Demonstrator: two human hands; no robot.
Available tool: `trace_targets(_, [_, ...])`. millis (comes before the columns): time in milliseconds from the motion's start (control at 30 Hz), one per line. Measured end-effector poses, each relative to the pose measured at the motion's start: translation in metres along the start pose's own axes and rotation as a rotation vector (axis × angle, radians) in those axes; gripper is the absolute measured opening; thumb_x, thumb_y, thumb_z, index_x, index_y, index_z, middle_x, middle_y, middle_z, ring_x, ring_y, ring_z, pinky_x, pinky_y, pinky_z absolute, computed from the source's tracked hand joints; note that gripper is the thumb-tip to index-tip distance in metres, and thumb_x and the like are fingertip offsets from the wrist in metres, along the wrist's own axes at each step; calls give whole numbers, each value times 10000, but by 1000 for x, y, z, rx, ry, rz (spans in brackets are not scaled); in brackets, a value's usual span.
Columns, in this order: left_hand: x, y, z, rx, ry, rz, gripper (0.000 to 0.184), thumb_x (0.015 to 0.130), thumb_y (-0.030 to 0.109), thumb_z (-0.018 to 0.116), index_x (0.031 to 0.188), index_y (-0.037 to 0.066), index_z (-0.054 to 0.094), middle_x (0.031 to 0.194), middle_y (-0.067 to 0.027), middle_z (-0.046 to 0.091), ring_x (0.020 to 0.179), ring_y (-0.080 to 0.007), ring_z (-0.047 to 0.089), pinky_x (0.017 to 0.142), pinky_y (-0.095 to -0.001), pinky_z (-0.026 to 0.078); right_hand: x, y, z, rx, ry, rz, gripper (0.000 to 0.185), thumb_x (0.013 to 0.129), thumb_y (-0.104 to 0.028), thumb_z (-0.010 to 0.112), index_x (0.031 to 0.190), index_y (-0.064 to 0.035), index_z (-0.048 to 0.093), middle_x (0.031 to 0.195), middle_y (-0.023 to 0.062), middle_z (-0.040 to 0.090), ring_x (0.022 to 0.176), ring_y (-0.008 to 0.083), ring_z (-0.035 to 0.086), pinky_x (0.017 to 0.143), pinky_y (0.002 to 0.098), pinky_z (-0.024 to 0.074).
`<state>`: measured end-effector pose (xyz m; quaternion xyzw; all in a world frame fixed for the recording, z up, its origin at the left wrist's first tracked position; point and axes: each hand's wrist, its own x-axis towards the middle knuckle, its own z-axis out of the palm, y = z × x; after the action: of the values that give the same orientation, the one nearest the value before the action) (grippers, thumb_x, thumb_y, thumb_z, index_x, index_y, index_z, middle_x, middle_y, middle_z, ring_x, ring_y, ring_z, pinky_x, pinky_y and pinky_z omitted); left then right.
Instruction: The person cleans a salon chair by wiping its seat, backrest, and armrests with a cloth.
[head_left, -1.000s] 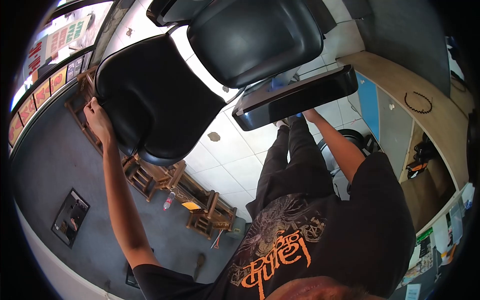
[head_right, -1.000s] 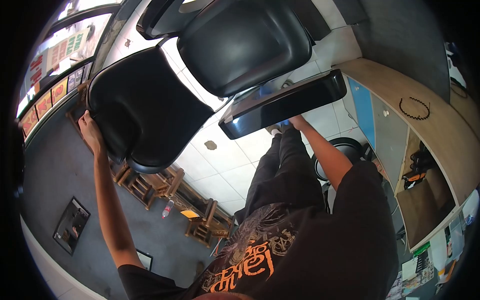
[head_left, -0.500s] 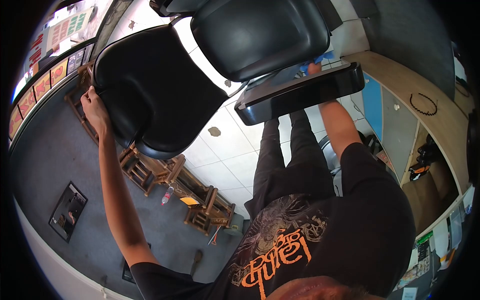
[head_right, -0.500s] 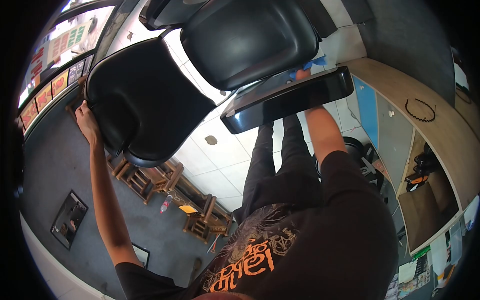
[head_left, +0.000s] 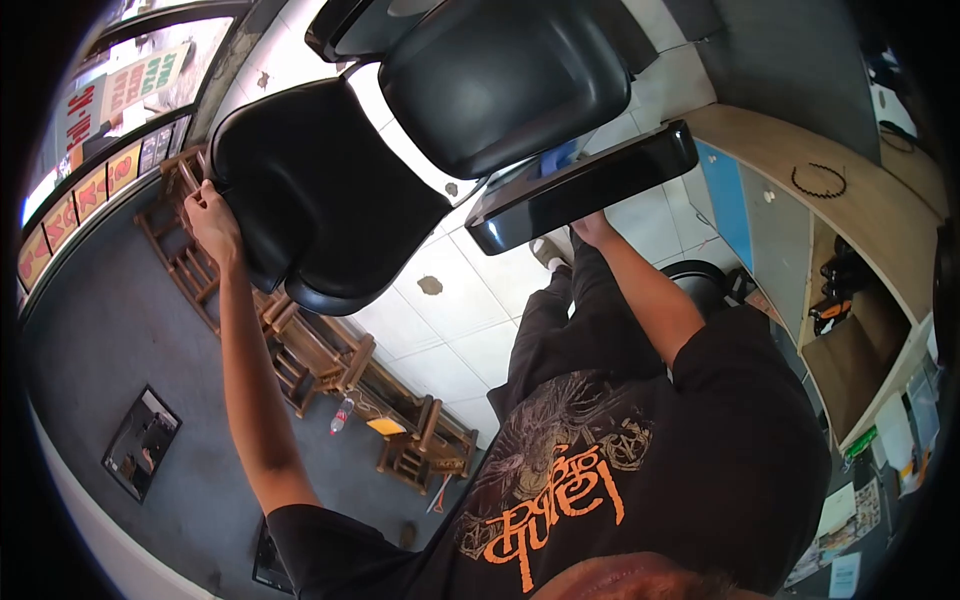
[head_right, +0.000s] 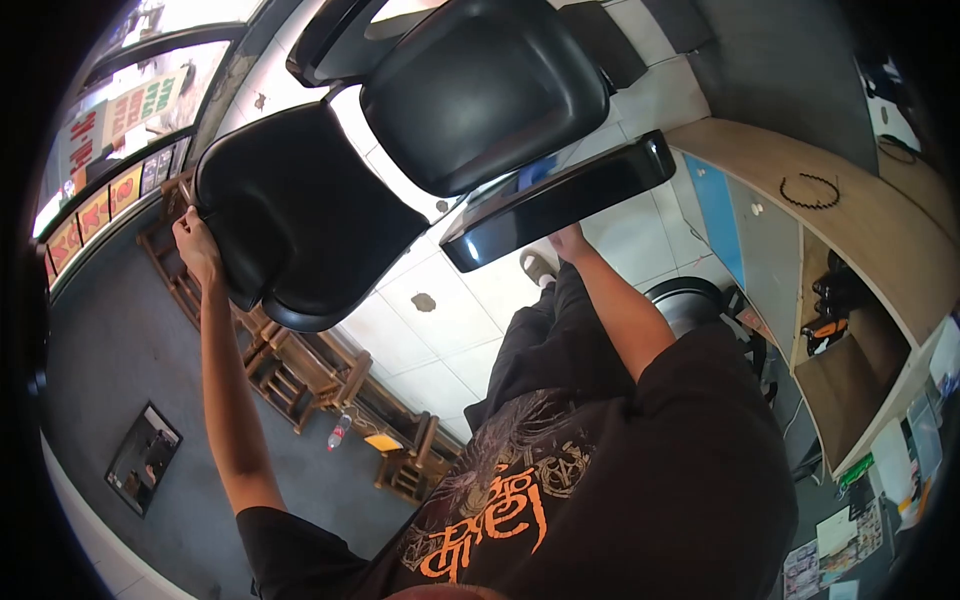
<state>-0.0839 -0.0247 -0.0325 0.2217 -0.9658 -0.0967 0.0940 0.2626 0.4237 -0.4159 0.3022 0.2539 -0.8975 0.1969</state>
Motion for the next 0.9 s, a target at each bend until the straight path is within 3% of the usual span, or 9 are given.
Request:
trace_targets(33, [-2, 2, -1, 4, -6, -7, 514, 1026, 448, 552, 1215, -22, 639, 1088, -198, 711, 1008, -317, 670, 950, -404, 480, -6, -4, 5, 124, 20, 69, 460, 1040, -468, 525, 1349, -138, 610, 1292, 28, 668, 1164, 233, 642, 1028, 402, 510])
trace_targets(100, [-3, 6, -2, 9, -6, -24, 535, 1019, 466, 554, 1219, -23, 639, 1111, -213, 717, 1041, -338, 675, 965, -416, 481, -22, -23, 22, 426, 119, 212, 495, 1052, -496, 460, 1340, -126, 618, 1311, 63, 671, 1187, 261, 643, 1040, 444, 501])
trace_targets(200, [-7, 11, -3, 10, -1, -24, 545, 1002, 470, 540, 1203, -25, 645, 1145, -251, 716, 1097, -396, 676, 995, -452, 479, -26, -34, 18, 359, 207, 226, 496, 1065, -435, 394, 1409, -113, 551, 1403, 128, 608, 1328, 284, 563, 1109, 454, 458])
trace_targets(333, [-13, 19, -8, -21, 7, -1, 531, 974, 439, 526, 1164, -41, 653, 1137, -281, 713, 1092, -440, 671, 1007, -480, 477, -35, -59, 19, 383, 367, 201, 459, 1055, -394, 392, 1368, -109, 567, 1384, 134, 620, 1271, 335, 601, 1075, 528, 478])
trace_targets(500, [-19, 24, -12, -27, 26, -14, 529, 961, 443, 522, 1167, -25, 657, 1133, -283, 718, 1085, -443, 680, 997, -503, 487, -54, -114, 38, 376, 459, -20, 492, 1048, -381, 361, 1375, -81, 573, 1393, 142, 623, 1286, 343, 592, 1101, 540, 453])
trace_targets(667, [-25, 30, -17, -47, 0, -49, 513, 944, 424, 521, 1173, -15, 654, 1136, -279, 718, 1092, -445, 681, 995, -515, 494, -53, -179, -18, 378, 683, -416, 488, 1069, -414, 423, 1381, -74, 582, 1395, 138, 615, 1233, 312, 621, 1087, 500, 474])
trace_targets(767, [-19, 26, -11, -55, 4, -56, 545, 934, 448, 511, 1170, -18, 669, 1152, -279, 717, 1105, -452, 680, 1001, -521, 496, -102, -228, 35, -62, 939, -552, 487, 1075, -418, 491, 1371, -45, 593, 1289, 140, 662, 1190, 270, 637, 984, 435, 524])
trace_targets(833, [-16, 20, -8, -54, -3, -72, 565, 929, 461, 508, 1183, -15, 675, 1164, -282, 715, 1118, -454, 677, 1009, -519, 497, -129, -241, 82, -463, 868, -725, 521, 1071, -434, 510, 1379, -21, 591, 1299, 156, 659, 1185, 251, 636, 986, 412, 513])
trace_targets(900, [-12, 18, -3, -51, -3, -85, 573, 924, 464, 508, 1205, -6, 679, 1178, -281, 712, 1136, -451, 674, 1018, -515, 497, -124, -242, 74, -862, 782, -777, 527, 1062, -423, 544, 1365, 4, 605, 1343, 195, 649, 1224, 276, 629, 1043, 395, 476])
